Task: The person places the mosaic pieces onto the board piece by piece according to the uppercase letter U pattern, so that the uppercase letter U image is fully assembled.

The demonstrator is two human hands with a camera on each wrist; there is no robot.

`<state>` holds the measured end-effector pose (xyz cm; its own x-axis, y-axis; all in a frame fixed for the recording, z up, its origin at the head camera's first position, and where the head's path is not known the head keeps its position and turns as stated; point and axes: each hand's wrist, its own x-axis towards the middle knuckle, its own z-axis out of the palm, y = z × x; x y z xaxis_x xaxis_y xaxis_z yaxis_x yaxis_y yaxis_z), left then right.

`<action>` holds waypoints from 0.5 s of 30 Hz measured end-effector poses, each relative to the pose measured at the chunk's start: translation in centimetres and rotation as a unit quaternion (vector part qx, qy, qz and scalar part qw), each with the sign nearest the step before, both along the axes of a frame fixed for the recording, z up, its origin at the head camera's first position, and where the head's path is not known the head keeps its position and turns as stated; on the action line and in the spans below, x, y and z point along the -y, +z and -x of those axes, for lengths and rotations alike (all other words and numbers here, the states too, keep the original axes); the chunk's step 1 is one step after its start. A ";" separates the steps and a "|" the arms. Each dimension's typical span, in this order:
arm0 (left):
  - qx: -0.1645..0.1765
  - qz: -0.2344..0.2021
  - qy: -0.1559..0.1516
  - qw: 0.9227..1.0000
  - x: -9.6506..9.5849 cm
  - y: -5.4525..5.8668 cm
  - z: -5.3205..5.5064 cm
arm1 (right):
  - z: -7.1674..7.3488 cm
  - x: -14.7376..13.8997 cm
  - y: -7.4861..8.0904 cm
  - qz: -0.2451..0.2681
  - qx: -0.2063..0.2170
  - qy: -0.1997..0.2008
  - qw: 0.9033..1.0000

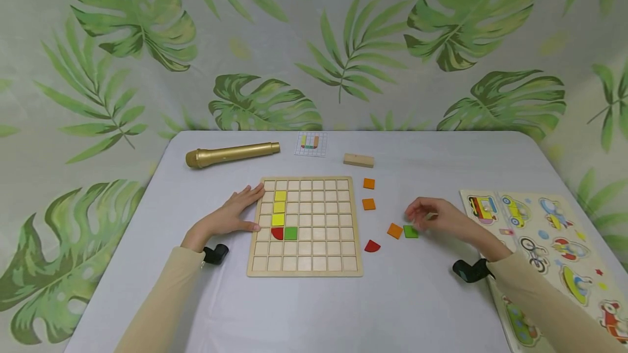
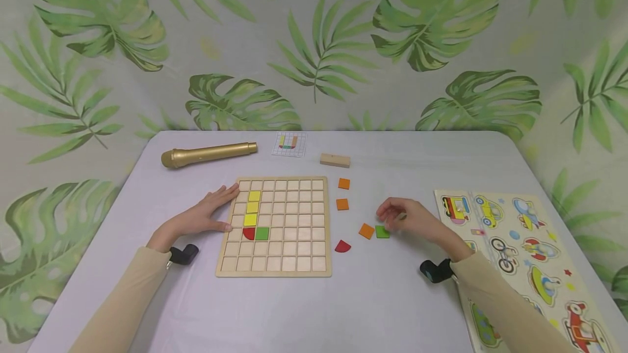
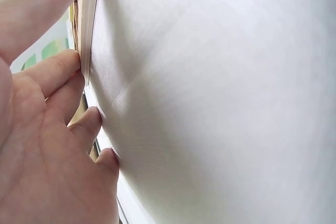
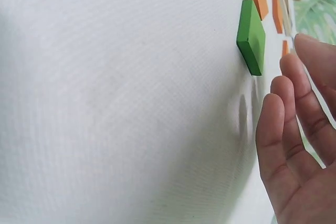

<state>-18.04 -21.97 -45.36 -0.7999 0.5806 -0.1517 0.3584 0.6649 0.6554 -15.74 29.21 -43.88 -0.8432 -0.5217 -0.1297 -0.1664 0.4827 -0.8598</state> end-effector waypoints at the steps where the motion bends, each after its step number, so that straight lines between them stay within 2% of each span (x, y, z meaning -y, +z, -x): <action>1: 0.000 -0.001 0.000 1.000 0.0 0.0 0.0 | -0.1 0.1 0.0 -0.006 -0.004 0.000 1.000; 11: -0.001 -0.003 -0.002 1.000 0.0 0.0 0.0 | -0.8 0.8 -0.3 -0.082 -0.046 0.003 0.996; 15: 0.000 -0.001 -0.001 1.000 0.0 0.0 0.0 | -0.9 1.0 -0.4 -0.097 -0.053 -0.002 0.994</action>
<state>-18.01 -22.01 -45.33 -0.7990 0.5823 -0.1501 0.3594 0.6625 0.6572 -14.88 28.23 -44.31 -0.8592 -0.4927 -0.1380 -0.2496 0.6391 -0.7275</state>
